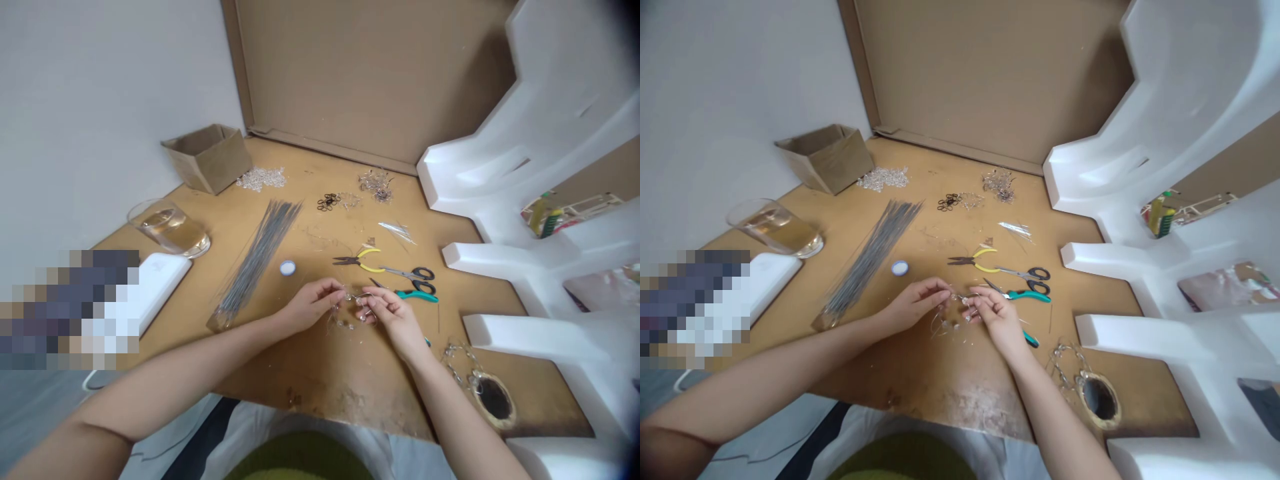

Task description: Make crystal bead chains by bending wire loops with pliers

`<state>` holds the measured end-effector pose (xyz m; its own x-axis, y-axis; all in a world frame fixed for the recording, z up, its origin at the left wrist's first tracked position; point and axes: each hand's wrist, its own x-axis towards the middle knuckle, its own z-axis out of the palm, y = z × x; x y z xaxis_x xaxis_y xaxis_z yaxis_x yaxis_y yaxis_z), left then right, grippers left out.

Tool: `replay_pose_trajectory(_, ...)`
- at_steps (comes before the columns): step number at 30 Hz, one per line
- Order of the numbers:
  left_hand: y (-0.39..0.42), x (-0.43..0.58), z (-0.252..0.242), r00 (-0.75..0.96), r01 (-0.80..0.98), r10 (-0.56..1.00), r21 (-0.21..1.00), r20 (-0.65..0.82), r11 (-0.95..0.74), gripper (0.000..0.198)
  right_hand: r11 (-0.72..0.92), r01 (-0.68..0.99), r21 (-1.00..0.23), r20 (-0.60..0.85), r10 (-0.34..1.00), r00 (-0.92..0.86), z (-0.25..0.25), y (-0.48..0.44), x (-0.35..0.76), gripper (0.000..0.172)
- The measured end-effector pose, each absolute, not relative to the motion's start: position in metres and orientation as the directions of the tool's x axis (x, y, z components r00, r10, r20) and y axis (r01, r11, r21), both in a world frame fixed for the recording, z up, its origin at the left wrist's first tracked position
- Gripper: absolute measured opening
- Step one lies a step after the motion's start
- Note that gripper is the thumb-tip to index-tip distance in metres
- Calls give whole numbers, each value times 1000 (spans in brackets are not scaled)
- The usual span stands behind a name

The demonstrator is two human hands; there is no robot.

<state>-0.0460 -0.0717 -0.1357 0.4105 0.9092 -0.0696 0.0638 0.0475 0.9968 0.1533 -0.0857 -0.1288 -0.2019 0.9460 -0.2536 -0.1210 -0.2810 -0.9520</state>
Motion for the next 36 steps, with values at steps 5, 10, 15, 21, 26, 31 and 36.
replay_pose_trajectory(5,-67,-48,-132,437,-78,890,980,-132,184,30,-275,-98,-956,-249,944,-218,-129,-85,154,36)
replay_pose_trajectory(10,-64,-52,-131,466,68,860,977,-209,200,31,-40,238,-970,-47,999,-24,-128,-84,164,36)
replay_pose_trajectory(15,-63,-54,-137,391,138,908,985,-148,101,25,16,343,-939,47,996,82,-126,-75,182,41)
replay_pose_trajectory(21,-58,-61,-135,363,599,916,710,169,-369,25,-36,960,-277,92,994,64,-83,-14,200,33)
replay_pose_trajectory(26,-46,-76,-128,232,670,889,598,394,-440,25,-159,970,182,-134,974,185,-66,51,201,29)
replay_pose_trajectory(31,-45,-78,-128,223,683,874,571,431,-455,24,-154,948,280,-250,941,227,-83,80,198,32)
replay_pose_trajectory(36,-51,-74,-125,263,657,852,563,453,-502,24,-171,950,261,-267,933,242,-89,86,196,36)
